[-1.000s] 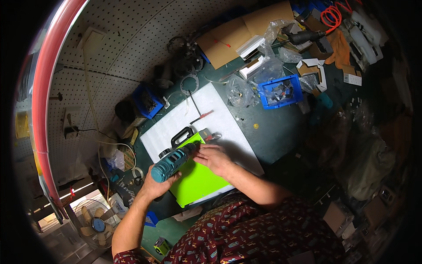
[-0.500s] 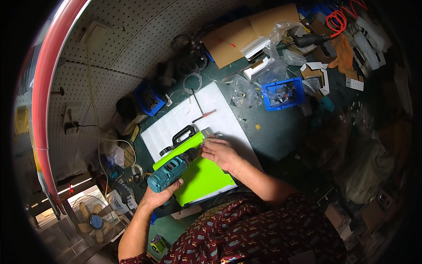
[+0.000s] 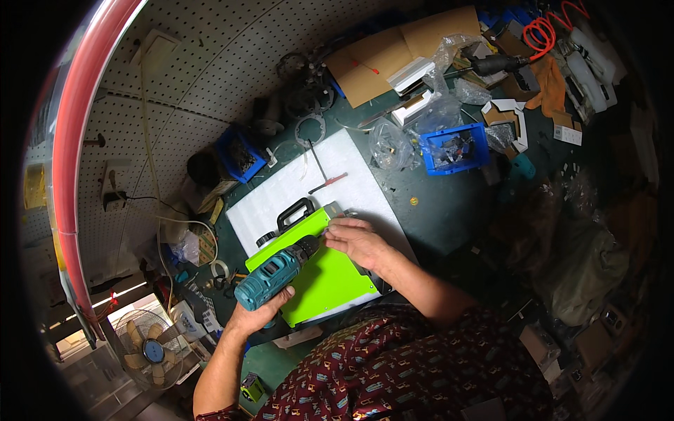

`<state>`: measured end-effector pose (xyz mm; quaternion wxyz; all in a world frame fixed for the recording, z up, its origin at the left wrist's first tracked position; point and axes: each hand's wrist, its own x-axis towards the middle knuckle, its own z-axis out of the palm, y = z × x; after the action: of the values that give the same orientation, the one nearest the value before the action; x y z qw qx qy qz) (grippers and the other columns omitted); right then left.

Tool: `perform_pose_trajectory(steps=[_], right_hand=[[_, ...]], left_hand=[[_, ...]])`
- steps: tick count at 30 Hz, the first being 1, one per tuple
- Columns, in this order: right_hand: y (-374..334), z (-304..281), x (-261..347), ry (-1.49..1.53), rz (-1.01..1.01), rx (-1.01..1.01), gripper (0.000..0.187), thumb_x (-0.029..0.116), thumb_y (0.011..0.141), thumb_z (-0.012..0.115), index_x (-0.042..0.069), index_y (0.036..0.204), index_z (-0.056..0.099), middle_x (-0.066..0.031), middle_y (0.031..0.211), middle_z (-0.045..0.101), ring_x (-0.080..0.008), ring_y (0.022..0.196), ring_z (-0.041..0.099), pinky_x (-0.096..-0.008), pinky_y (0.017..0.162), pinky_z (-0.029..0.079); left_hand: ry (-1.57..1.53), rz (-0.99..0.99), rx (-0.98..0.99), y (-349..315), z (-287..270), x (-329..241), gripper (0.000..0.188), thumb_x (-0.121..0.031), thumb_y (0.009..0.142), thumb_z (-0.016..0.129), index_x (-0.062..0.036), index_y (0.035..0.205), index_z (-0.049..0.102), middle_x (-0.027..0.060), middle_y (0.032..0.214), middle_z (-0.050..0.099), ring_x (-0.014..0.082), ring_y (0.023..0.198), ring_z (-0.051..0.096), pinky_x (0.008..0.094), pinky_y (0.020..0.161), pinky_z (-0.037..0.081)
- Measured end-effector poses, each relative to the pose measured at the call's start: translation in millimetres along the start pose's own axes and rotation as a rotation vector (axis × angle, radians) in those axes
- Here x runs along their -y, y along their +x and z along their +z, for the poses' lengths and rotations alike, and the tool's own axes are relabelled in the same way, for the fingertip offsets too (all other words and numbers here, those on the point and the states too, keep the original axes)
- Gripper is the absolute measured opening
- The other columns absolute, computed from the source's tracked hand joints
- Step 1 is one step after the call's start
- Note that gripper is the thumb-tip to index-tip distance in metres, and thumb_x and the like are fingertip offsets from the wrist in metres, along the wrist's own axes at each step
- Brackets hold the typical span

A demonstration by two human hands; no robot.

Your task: The person assembles a portable electronic device by connecting wires, attaching a white plastic cover, and securing a green casing with screws. They use a cordless drill to fasten screws and handle various components on a cluttered workbench.

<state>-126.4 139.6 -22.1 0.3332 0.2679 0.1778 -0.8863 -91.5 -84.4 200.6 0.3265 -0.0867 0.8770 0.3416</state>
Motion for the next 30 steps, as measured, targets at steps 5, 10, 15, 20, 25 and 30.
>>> perform_pose_trajectory(steps=[5, 10, 15, 20, 25, 30], right_hand=[[-2.4, -3.0, 7.6, -0.038, 0.01, 0.073, 0.018, 0.003, 0.1, 0.071, -0.002, 0.117, 0.068, -0.0113, 0.109, 0.072, -0.0246, 0.101, 0.074, -0.0419, 0.097, 0.064], [-2.9, -1.3, 17.5, -0.45, -0.118, 0.17, 0.015, 0.002, 0.1, 0.07, -0.003, 0.114, 0.069, -0.0096, 0.106, 0.072, -0.0214, 0.097, 0.073, -0.0366, 0.091, 0.063], [12.1, 3.8, 20.5, -0.926, -0.444, 0.127, 0.014, -0.003, 0.092, 0.07, -0.001, 0.106, 0.072, -0.0066, 0.109, 0.066, -0.0153, 0.092, 0.066, -0.0285, 0.085, 0.056], [27.0, 3.0, 18.3, -1.033, -0.613, 0.115, 0.018, -0.007, 0.088, 0.065, -0.001, 0.103, 0.074, -0.0087, 0.114, 0.057, -0.0168, 0.099, 0.062, -0.0289, 0.089, 0.053], [27.4, -0.8, 13.1, -1.062, -0.625, 0.094, 0.021, -0.007, 0.089, 0.064, -0.001, 0.106, 0.075, -0.0096, 0.116, 0.059, -0.0187, 0.1, 0.064, -0.0296, 0.09, 0.054], [25.7, -1.5, 12.8, -1.04, -0.648, 0.096, 0.025, -0.009, 0.089, 0.061, -0.002, 0.108, 0.075, -0.0118, 0.118, 0.061, -0.0202, 0.102, 0.064, -0.0301, 0.09, 0.055]], left_hand=[[-0.011, -0.001, 0.008, -0.8, -1.4, 1.2, 0.04, -0.028, 0.094, 0.084, -0.0067, 0.125, 0.072, 0.0056, 0.108, 0.076, 0.0171, 0.095, 0.069, 0.035, 0.087, 0.057], [-0.078, 0.009, 0.038, 2.8, -3.0, 13.9, 0.036, -0.026, 0.094, 0.083, -0.0069, 0.123, 0.072, 0.0038, 0.104, 0.075, 0.0163, 0.092, 0.068, 0.0349, 0.085, 0.057], [-0.047, 0.024, 0.027, 17.4, -5.0, -5.8, 0.024, -0.016, 0.094, 0.078, -0.0067, 0.116, 0.073, 0.0043, 0.097, 0.074, 0.0155, 0.087, 0.068, 0.0344, 0.082, 0.057], [0.001, 0.059, 0.055, 42.2, -11.3, -8.1, 0.017, -0.016, 0.096, 0.073, -0.0049, 0.11, 0.071, 0.0018, 0.088, 0.068, 0.0152, 0.08, 0.061, 0.0352, 0.072, 0.054], [0.05, 0.15, 0.057, 47.5, -15.4, -9.5, 0.018, -0.012, 0.094, 0.074, -0.0042, 0.11, 0.072, 0.0045, 0.09, 0.069, 0.016, 0.081, 0.063, 0.0349, 0.073, 0.055], [0.06, 0.16, 0.07, 51.4, -16.8, -16.7, 0.019, -0.008, 0.092, 0.072, -0.0041, 0.11, 0.073, 0.0049, 0.09, 0.071, 0.0163, 0.081, 0.065, 0.0349, 0.076, 0.056]])
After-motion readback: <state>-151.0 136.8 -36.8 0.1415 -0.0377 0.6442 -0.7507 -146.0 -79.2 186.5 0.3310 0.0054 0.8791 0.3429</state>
